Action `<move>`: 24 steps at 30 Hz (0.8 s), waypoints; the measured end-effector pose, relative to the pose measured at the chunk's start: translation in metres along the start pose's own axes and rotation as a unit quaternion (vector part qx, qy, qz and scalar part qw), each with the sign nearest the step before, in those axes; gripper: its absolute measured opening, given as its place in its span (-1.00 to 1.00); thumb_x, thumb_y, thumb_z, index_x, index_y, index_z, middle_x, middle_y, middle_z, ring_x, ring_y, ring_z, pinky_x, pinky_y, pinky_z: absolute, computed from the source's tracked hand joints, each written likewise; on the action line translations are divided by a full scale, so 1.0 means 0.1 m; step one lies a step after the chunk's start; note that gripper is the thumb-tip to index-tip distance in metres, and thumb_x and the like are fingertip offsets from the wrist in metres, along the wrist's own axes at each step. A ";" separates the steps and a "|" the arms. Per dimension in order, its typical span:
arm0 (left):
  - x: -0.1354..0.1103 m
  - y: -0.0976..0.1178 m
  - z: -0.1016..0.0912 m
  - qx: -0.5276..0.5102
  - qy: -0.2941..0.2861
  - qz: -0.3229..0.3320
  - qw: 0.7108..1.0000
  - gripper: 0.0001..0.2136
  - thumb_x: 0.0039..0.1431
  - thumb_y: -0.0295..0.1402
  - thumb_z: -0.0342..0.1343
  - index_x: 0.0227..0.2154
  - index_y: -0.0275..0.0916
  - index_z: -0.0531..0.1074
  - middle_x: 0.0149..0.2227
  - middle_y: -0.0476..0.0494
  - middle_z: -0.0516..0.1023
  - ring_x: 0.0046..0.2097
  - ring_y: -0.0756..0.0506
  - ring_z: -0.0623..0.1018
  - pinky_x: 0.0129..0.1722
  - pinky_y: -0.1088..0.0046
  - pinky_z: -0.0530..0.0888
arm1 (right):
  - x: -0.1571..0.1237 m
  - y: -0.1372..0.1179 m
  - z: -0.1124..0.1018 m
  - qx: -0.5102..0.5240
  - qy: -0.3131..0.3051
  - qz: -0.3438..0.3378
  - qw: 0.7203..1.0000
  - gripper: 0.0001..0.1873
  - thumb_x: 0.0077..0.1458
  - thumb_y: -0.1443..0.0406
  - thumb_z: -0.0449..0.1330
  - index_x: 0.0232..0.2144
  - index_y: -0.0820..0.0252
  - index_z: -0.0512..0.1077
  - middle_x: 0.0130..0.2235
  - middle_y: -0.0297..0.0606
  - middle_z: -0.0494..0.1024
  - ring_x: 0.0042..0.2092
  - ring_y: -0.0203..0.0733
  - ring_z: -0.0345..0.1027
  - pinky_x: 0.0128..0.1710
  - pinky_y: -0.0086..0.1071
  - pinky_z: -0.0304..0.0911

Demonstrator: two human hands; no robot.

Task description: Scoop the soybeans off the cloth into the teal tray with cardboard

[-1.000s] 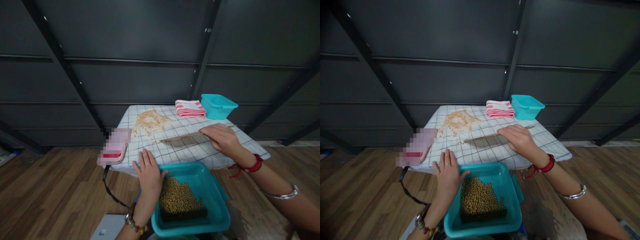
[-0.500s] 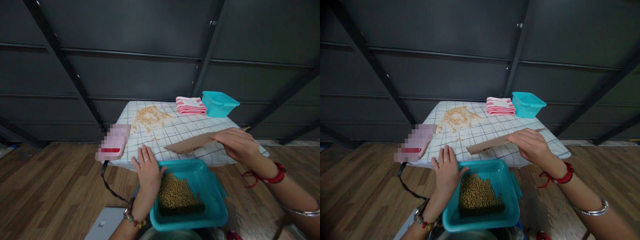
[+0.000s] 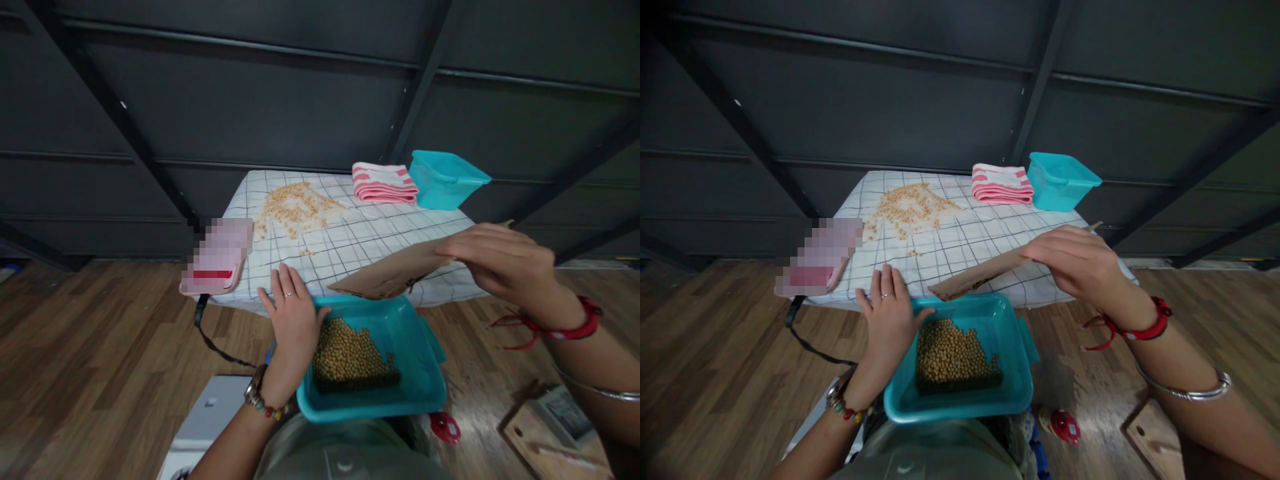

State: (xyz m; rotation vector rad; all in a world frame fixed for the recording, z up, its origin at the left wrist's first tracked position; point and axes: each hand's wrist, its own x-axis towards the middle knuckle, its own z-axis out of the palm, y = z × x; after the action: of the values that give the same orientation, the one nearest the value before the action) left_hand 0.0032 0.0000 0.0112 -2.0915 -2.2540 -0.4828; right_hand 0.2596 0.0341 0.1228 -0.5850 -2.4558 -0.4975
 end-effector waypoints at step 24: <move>-0.01 -0.01 0.05 0.016 0.027 0.005 0.999 -0.31 -0.05 -0.26 0.11 0.10 -0.55 0.07 0.18 -0.55 0.12 0.20 -0.41 0.11 0.09 -0.21 0.05 | 0.42 0.10 0.63 -0.095 0.051 0.020 0.994 -0.61 -0.10 0.56 -0.04 -0.24 0.20 0.38 -0.31 -0.26 0.54 -0.28 -0.23 0.39 -0.27 -0.33 0.28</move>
State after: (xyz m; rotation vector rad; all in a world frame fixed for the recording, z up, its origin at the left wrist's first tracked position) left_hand 0.0031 0.0005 0.0062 -2.0474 -2.2059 -0.4940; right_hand 0.2063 0.0841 0.1011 -0.6656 -2.3115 -0.7316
